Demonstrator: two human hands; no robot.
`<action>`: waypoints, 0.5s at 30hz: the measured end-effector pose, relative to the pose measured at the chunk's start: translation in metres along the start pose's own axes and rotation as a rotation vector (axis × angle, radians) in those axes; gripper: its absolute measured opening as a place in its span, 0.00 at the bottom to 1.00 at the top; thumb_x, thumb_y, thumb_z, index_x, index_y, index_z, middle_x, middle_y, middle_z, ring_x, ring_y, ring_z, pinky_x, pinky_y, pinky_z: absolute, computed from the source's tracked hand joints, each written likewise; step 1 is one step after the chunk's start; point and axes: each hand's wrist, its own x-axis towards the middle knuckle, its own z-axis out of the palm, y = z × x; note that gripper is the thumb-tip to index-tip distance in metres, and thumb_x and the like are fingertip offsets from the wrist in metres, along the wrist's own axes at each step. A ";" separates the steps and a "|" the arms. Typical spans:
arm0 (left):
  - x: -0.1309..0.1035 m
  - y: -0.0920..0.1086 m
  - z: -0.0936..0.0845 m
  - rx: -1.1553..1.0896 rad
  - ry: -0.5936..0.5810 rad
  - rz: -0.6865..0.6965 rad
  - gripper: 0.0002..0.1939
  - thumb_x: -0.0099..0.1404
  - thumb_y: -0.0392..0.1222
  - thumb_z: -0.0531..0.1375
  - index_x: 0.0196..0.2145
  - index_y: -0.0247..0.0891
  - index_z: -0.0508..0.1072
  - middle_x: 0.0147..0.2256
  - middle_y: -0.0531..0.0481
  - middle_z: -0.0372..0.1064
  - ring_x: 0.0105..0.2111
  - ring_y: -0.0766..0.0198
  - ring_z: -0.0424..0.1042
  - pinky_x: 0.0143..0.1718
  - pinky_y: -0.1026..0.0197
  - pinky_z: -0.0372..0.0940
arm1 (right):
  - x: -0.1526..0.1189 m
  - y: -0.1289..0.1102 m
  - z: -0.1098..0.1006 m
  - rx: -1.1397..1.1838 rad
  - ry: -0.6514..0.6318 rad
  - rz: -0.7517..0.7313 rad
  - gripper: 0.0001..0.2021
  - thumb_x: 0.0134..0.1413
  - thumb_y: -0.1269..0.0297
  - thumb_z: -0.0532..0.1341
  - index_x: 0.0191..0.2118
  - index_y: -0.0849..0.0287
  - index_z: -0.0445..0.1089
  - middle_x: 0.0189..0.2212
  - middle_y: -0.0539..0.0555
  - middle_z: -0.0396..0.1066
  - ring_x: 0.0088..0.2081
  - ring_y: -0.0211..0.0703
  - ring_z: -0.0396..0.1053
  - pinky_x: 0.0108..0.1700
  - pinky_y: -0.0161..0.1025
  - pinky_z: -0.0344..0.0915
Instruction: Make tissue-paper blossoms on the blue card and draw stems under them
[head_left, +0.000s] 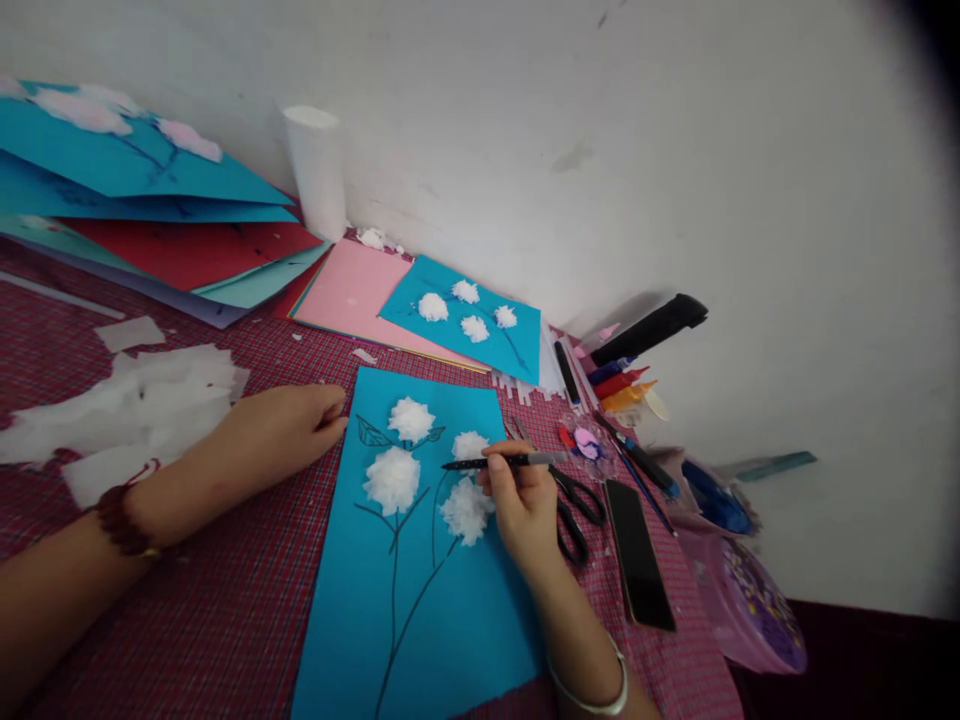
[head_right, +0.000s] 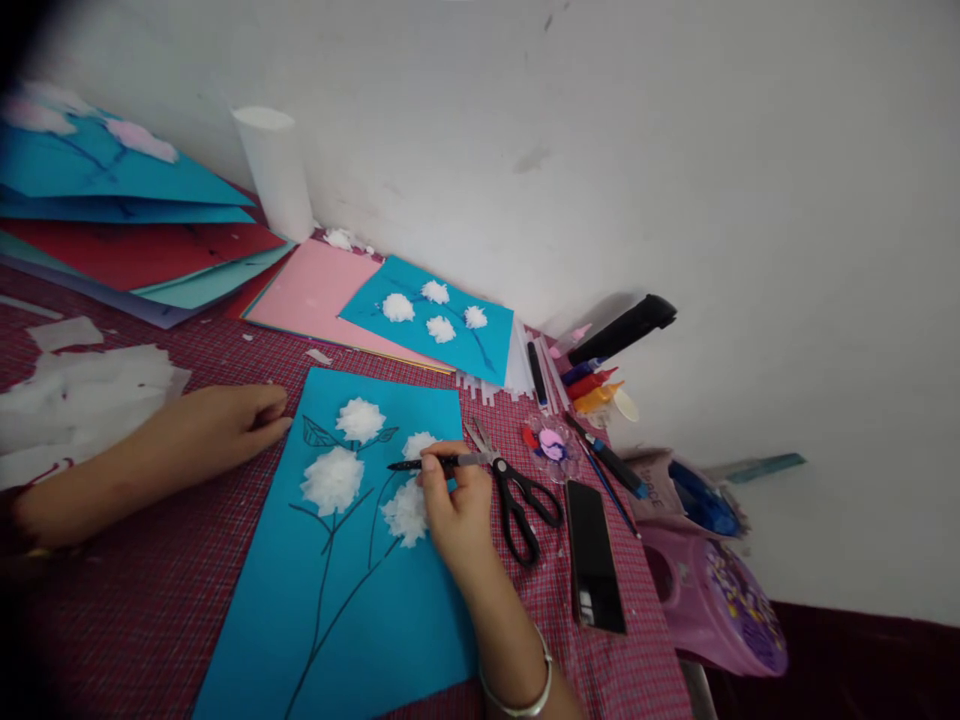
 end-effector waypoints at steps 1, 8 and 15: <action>0.000 0.000 0.000 -0.003 0.002 -0.001 0.14 0.61 0.48 0.51 0.21 0.41 0.56 0.21 0.52 0.64 0.20 0.62 0.62 0.23 0.59 0.47 | 0.000 0.000 0.000 0.015 0.010 0.007 0.05 0.59 0.61 0.57 0.35 0.55 0.68 0.21 0.48 0.67 0.23 0.39 0.65 0.26 0.35 0.61; 0.000 -0.001 0.001 -0.021 0.010 0.003 0.15 0.61 0.49 0.51 0.21 0.41 0.56 0.21 0.52 0.63 0.20 0.63 0.61 0.23 0.59 0.46 | 0.000 0.005 -0.004 0.022 0.024 0.039 0.07 0.60 0.60 0.56 0.33 0.56 0.65 0.19 0.45 0.62 0.20 0.35 0.61 0.24 0.33 0.57; -0.001 0.000 0.000 -0.020 0.017 -0.002 0.15 0.61 0.49 0.51 0.21 0.41 0.56 0.21 0.52 0.63 0.20 0.63 0.60 0.23 0.59 0.46 | 0.002 0.002 -0.002 0.001 0.017 0.085 0.08 0.58 0.59 0.57 0.31 0.57 0.65 0.16 0.45 0.61 0.18 0.35 0.58 0.21 0.33 0.55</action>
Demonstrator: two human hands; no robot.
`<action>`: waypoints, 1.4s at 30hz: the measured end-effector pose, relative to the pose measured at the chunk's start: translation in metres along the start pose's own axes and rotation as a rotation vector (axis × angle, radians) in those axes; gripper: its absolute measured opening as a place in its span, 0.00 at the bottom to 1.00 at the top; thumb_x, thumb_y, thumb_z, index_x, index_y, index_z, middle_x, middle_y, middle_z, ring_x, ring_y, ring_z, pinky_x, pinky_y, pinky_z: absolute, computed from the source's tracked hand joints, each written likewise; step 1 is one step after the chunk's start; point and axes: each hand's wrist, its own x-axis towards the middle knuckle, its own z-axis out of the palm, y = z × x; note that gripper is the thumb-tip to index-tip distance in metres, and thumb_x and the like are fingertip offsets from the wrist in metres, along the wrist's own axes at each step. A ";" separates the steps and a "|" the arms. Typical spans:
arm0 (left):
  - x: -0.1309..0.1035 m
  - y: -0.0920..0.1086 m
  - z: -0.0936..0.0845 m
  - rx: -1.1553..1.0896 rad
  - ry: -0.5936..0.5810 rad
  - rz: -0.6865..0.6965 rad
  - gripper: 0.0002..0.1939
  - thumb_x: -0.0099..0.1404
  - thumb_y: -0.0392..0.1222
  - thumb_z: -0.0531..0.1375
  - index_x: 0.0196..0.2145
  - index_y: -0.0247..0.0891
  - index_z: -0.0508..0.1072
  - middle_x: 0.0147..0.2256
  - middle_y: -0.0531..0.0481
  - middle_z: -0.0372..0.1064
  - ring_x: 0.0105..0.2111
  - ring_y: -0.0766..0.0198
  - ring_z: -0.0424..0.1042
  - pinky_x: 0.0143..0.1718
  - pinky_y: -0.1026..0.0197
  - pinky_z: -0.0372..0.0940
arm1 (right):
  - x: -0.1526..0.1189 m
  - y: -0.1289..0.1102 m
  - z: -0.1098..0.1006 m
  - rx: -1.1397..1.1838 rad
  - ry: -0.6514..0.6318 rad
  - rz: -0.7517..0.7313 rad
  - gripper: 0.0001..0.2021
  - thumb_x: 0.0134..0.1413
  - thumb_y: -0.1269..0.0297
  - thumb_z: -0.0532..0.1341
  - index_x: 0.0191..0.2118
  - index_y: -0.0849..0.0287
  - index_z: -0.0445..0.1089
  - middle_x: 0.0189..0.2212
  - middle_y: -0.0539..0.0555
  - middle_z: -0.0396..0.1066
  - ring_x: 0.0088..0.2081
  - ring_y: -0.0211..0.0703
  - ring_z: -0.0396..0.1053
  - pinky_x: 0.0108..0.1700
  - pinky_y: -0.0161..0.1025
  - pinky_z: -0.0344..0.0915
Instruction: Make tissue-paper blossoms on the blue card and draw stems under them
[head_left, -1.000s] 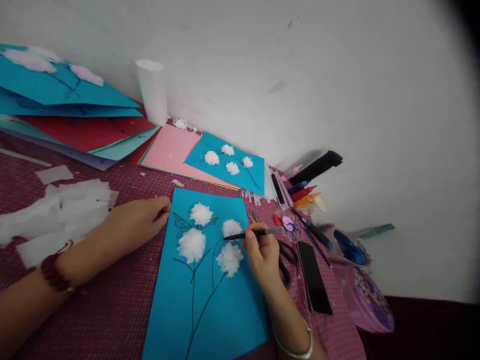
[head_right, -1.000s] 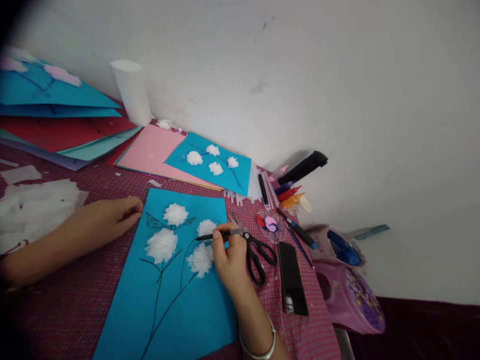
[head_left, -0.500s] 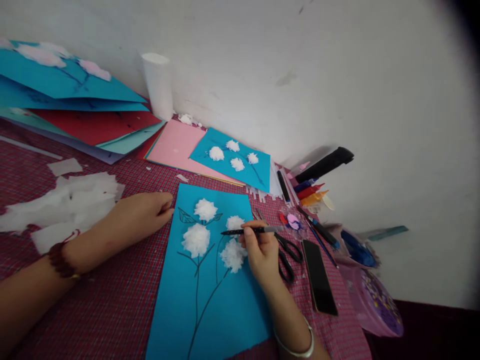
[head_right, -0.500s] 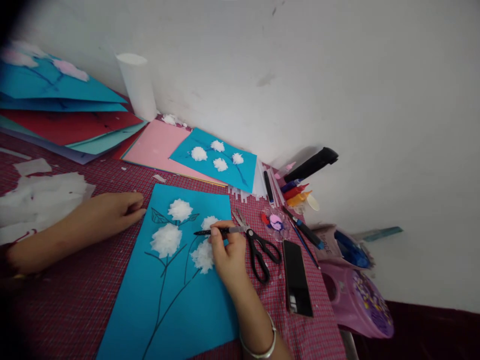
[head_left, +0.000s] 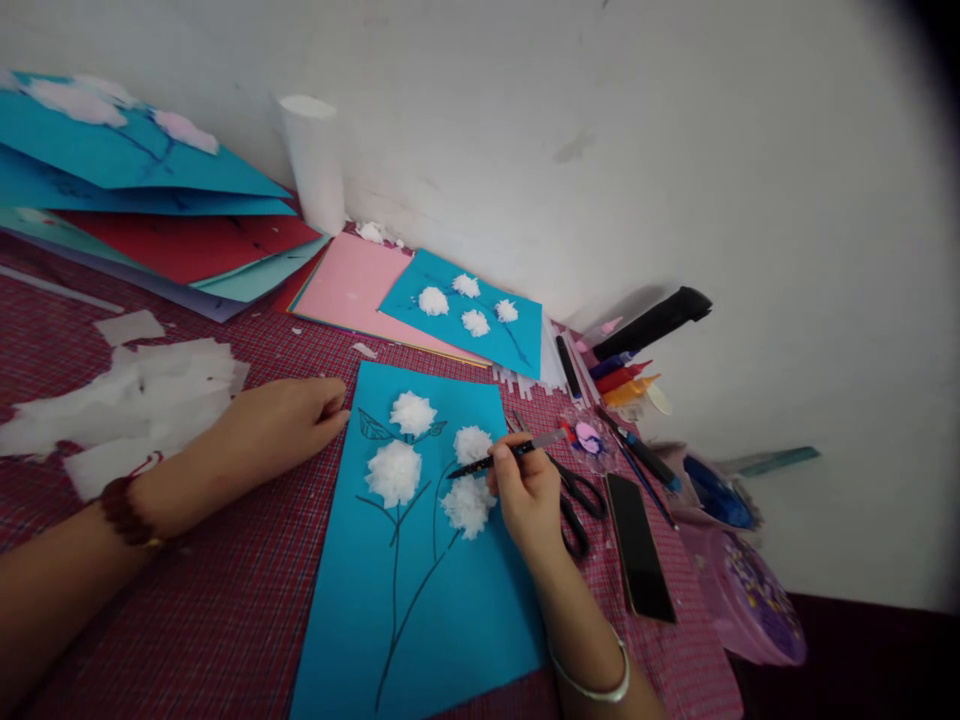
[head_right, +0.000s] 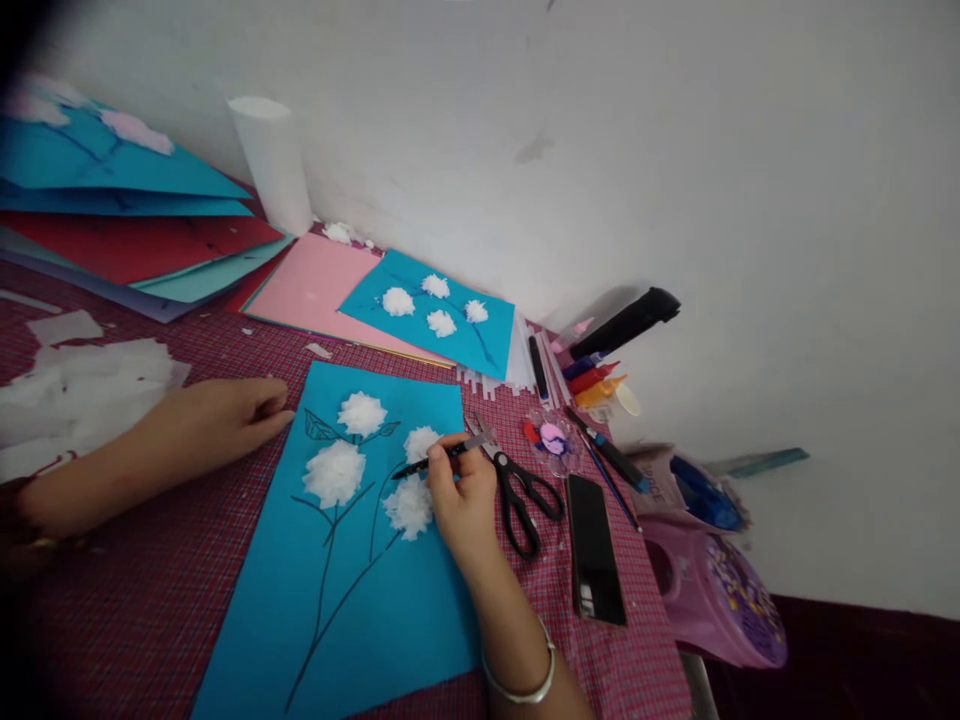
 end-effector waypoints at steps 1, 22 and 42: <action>0.000 0.000 0.000 0.004 -0.002 -0.001 0.15 0.61 0.49 0.51 0.21 0.41 0.56 0.21 0.52 0.63 0.20 0.63 0.60 0.23 0.59 0.46 | 0.000 0.000 0.000 0.005 0.001 0.005 0.08 0.58 0.59 0.57 0.31 0.57 0.65 0.16 0.45 0.61 0.18 0.35 0.58 0.21 0.33 0.55; 0.000 0.003 -0.003 -0.055 0.007 0.003 0.14 0.60 0.48 0.53 0.21 0.40 0.58 0.21 0.53 0.63 0.20 0.64 0.59 0.23 0.60 0.45 | -0.008 -0.012 0.003 0.124 -0.042 0.033 0.05 0.55 0.62 0.58 0.31 0.56 0.65 0.16 0.46 0.66 0.18 0.35 0.64 0.21 0.31 0.60; 0.000 -0.001 -0.009 -0.012 -0.062 0.028 0.07 0.53 0.39 0.53 0.21 0.40 0.57 0.19 0.54 0.61 0.20 0.65 0.60 0.23 0.60 0.45 | -0.008 -0.002 0.004 0.038 -0.075 0.027 0.06 0.58 0.61 0.58 0.33 0.57 0.66 0.19 0.46 0.69 0.20 0.34 0.65 0.22 0.29 0.60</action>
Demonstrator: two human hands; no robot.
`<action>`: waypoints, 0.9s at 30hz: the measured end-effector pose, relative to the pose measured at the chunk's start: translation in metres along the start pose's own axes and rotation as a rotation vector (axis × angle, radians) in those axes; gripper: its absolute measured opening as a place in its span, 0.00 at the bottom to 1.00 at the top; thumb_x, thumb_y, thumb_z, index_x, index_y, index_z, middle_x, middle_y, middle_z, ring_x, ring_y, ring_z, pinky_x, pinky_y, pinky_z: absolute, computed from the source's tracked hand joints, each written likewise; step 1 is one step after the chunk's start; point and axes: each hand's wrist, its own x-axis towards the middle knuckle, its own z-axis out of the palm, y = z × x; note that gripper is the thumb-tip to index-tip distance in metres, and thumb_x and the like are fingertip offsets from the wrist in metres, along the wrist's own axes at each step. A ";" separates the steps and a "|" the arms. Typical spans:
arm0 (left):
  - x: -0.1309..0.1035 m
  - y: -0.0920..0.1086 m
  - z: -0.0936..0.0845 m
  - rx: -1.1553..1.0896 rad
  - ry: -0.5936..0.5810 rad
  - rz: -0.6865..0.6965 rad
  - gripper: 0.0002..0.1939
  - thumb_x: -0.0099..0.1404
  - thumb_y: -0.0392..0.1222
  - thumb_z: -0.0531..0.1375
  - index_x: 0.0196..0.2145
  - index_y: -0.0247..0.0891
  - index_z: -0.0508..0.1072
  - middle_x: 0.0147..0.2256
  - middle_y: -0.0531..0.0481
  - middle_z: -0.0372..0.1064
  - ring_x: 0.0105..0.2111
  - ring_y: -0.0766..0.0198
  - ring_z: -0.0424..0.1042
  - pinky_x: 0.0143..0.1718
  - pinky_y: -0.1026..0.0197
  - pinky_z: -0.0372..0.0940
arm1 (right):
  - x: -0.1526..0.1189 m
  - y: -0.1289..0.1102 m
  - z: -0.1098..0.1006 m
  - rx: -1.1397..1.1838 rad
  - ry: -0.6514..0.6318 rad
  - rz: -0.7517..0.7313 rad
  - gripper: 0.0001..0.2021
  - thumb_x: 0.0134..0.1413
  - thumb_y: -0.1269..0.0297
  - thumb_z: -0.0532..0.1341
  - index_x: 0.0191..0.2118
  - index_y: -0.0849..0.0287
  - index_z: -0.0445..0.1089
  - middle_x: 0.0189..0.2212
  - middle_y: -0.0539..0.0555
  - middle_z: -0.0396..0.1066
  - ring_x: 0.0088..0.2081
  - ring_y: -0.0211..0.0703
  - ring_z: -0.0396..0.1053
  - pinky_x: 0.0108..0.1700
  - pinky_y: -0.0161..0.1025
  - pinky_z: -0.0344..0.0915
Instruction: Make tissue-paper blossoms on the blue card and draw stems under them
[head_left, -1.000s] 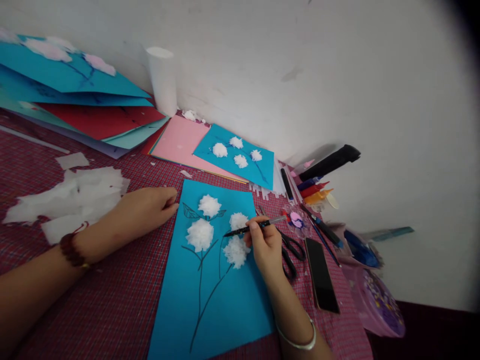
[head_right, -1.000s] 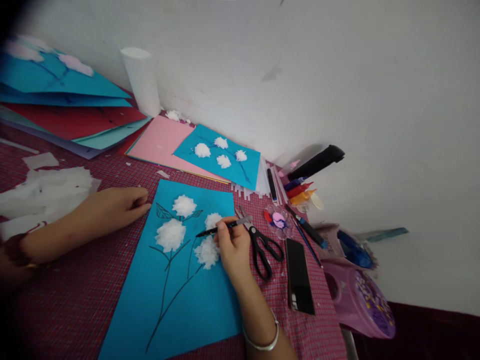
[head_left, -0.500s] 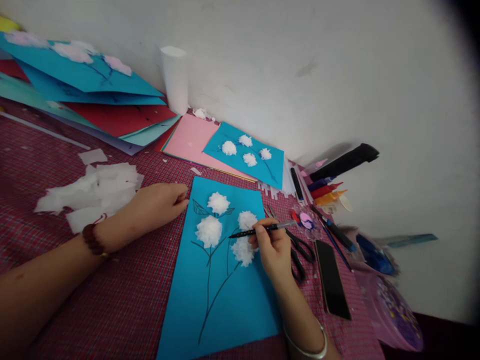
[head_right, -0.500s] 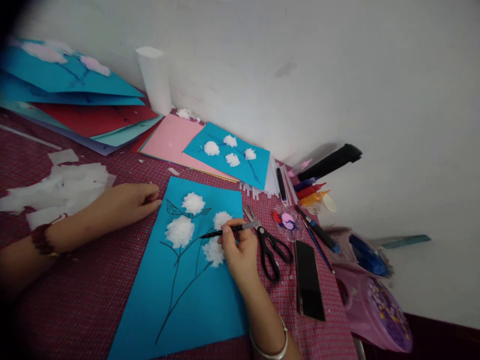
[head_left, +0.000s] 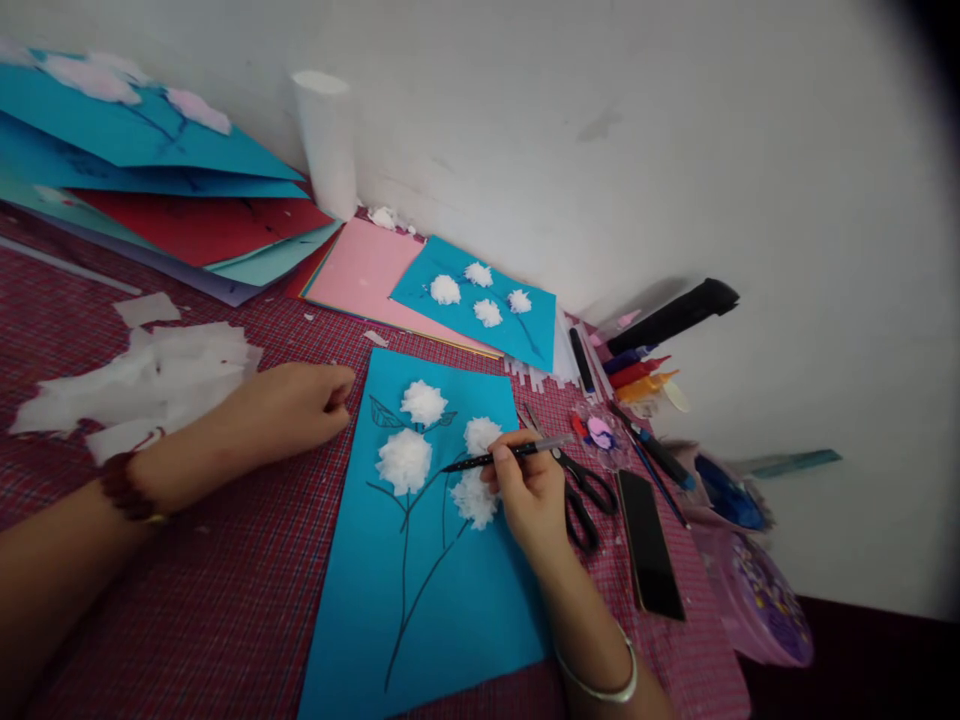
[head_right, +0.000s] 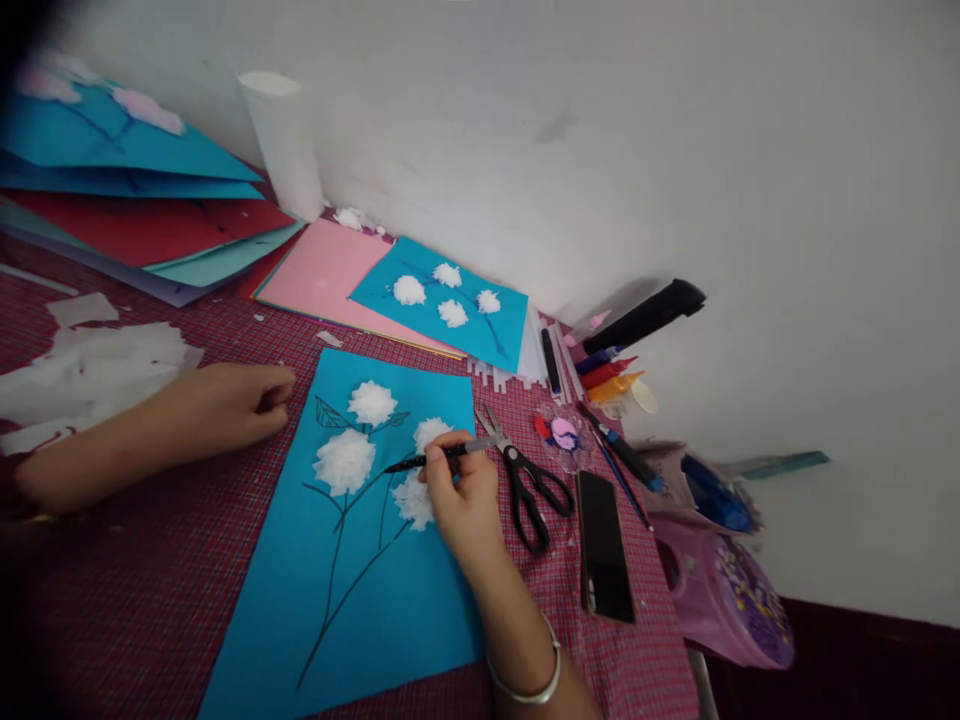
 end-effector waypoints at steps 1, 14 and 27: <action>0.000 -0.002 -0.001 -0.012 -0.020 0.008 0.06 0.53 0.39 0.54 0.21 0.40 0.58 0.19 0.54 0.62 0.20 0.65 0.60 0.23 0.60 0.47 | 0.000 0.000 0.000 -0.005 -0.006 -0.004 0.06 0.58 0.61 0.58 0.33 0.57 0.66 0.19 0.46 0.69 0.20 0.34 0.66 0.22 0.30 0.61; -0.001 -0.006 0.002 -0.024 -0.030 0.031 0.15 0.58 0.53 0.57 0.22 0.41 0.63 0.20 0.53 0.66 0.20 0.63 0.62 0.23 0.60 0.48 | 0.001 0.003 0.000 -0.038 -0.002 0.010 0.05 0.57 0.62 0.58 0.32 0.57 0.66 0.19 0.46 0.69 0.21 0.35 0.67 0.23 0.30 0.61; -0.001 -0.007 0.001 -0.019 -0.032 0.046 0.15 0.60 0.53 0.55 0.22 0.41 0.62 0.21 0.53 0.65 0.21 0.64 0.62 0.23 0.60 0.47 | -0.001 0.004 0.001 -0.067 -0.024 0.034 0.06 0.57 0.61 0.58 0.33 0.57 0.66 0.19 0.46 0.69 0.20 0.36 0.67 0.22 0.30 0.61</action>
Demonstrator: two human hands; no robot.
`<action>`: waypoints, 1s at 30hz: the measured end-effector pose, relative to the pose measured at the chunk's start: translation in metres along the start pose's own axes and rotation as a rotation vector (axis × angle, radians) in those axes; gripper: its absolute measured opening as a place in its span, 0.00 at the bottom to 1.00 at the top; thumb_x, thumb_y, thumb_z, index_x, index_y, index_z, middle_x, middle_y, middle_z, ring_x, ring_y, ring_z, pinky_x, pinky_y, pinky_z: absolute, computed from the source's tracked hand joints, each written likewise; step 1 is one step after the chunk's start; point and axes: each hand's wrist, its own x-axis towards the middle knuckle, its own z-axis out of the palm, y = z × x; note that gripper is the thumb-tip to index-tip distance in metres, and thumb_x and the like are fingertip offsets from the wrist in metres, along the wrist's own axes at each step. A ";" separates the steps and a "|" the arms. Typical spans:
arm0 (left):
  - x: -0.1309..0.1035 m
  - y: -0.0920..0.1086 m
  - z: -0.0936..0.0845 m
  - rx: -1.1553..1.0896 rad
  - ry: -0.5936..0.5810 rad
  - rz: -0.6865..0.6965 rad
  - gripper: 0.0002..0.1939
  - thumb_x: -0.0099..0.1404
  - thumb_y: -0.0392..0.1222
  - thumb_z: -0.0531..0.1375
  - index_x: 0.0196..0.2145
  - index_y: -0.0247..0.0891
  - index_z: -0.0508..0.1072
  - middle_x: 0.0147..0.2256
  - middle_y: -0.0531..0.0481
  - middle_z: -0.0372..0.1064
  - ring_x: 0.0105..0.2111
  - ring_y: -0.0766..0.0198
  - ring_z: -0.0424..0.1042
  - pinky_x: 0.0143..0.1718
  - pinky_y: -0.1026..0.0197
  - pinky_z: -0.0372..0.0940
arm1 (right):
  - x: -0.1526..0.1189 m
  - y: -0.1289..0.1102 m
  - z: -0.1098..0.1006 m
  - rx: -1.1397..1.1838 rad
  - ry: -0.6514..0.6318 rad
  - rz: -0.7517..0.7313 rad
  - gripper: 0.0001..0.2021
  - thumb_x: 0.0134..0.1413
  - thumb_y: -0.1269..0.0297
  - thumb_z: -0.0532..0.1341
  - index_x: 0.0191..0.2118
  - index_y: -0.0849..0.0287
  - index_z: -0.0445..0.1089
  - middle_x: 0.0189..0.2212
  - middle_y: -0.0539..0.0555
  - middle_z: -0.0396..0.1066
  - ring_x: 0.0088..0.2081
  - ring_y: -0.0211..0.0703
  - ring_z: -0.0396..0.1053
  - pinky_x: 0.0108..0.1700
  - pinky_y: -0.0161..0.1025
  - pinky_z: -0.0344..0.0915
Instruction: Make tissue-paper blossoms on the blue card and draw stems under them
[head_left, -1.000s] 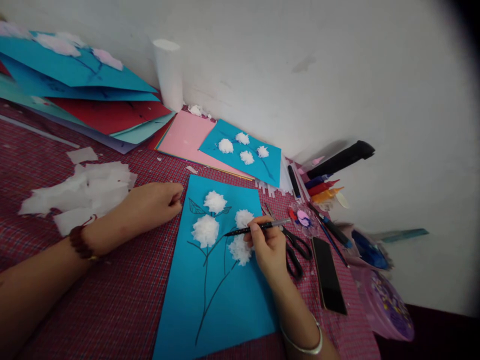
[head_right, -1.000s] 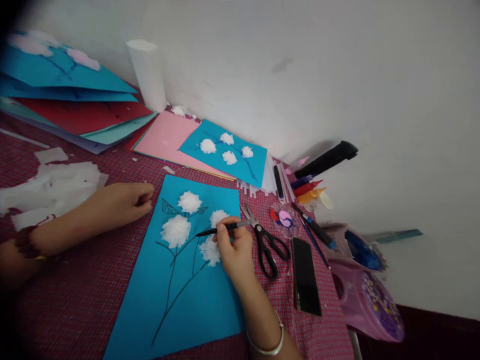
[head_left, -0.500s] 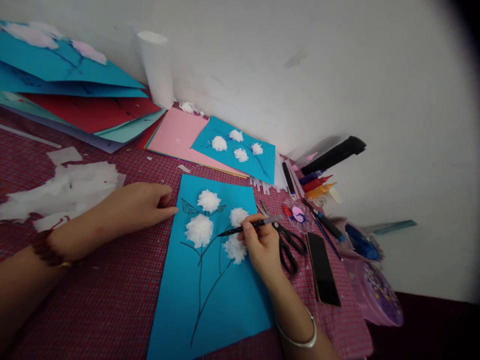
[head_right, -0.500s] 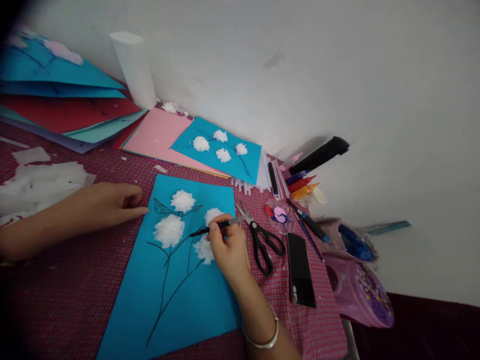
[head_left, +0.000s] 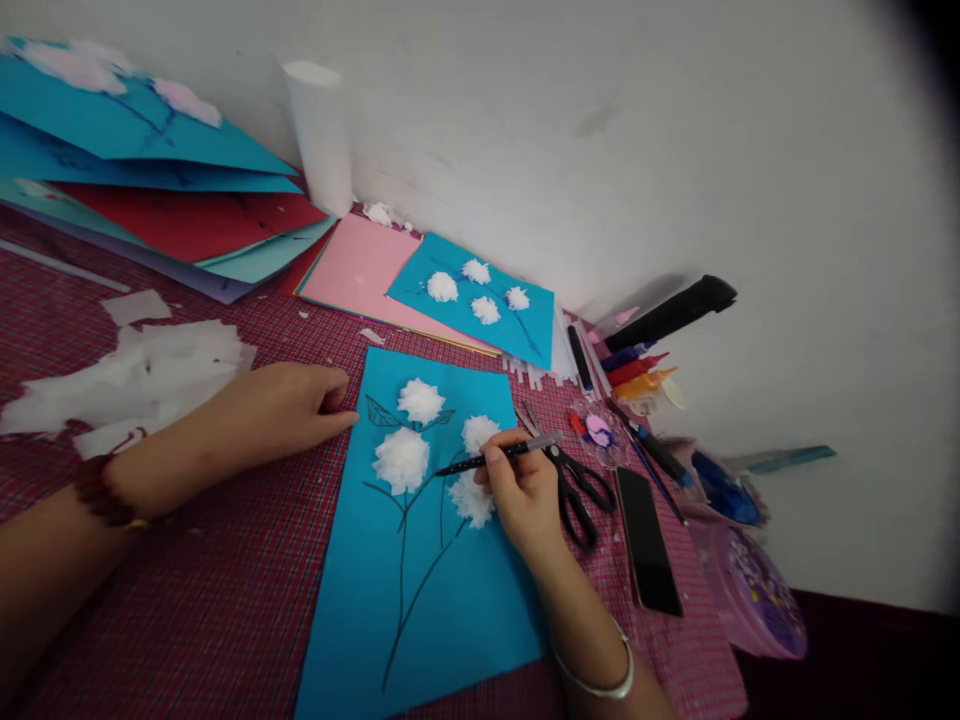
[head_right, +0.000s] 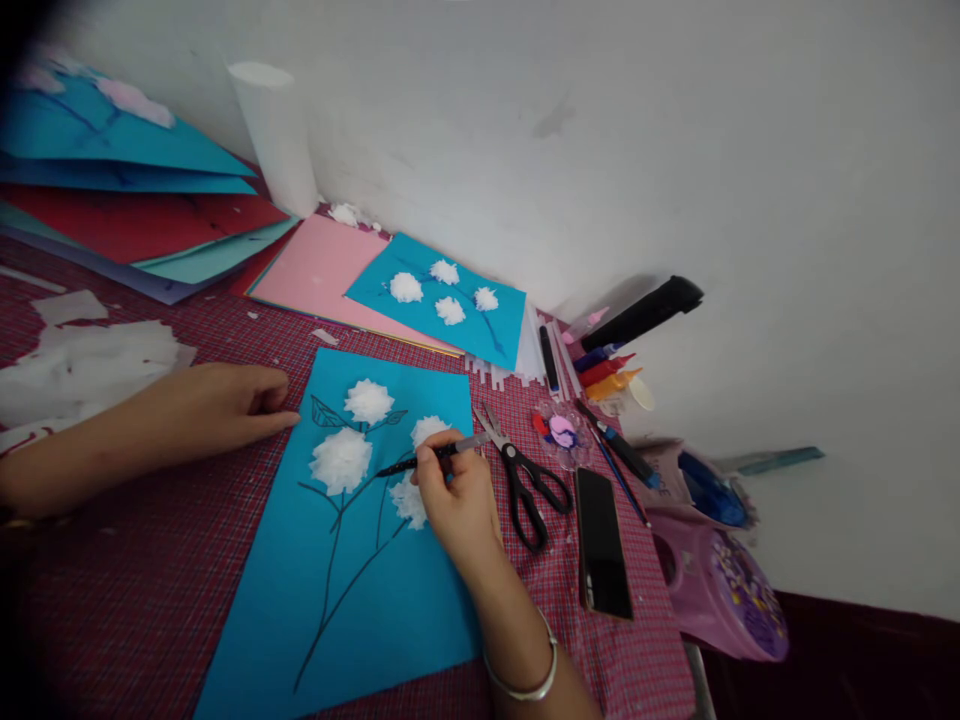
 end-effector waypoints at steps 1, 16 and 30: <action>0.000 0.000 0.000 -0.005 0.000 0.004 0.15 0.60 0.52 0.55 0.22 0.41 0.62 0.21 0.53 0.65 0.21 0.64 0.62 0.23 0.60 0.47 | 0.000 0.000 0.000 0.000 0.001 -0.001 0.06 0.57 0.61 0.58 0.34 0.57 0.66 0.19 0.46 0.69 0.20 0.36 0.68 0.22 0.30 0.61; -0.002 0.010 -0.010 0.032 -0.052 -0.034 0.10 0.61 0.45 0.51 0.23 0.40 0.60 0.23 0.53 0.65 0.23 0.63 0.63 0.25 0.61 0.49 | 0.019 -0.001 -0.013 0.435 0.171 0.023 0.06 0.56 0.61 0.59 0.33 0.58 0.67 0.16 0.44 0.66 0.18 0.33 0.61 0.22 0.30 0.58; 0.006 0.010 -0.018 -0.023 0.000 -0.066 0.11 0.57 0.47 0.51 0.22 0.39 0.62 0.22 0.53 0.65 0.24 0.62 0.65 0.27 0.63 0.53 | 0.036 -0.011 -0.041 0.906 0.292 0.086 0.12 0.43 0.57 0.66 0.29 0.59 0.67 0.14 0.43 0.65 0.15 0.31 0.59 0.18 0.29 0.55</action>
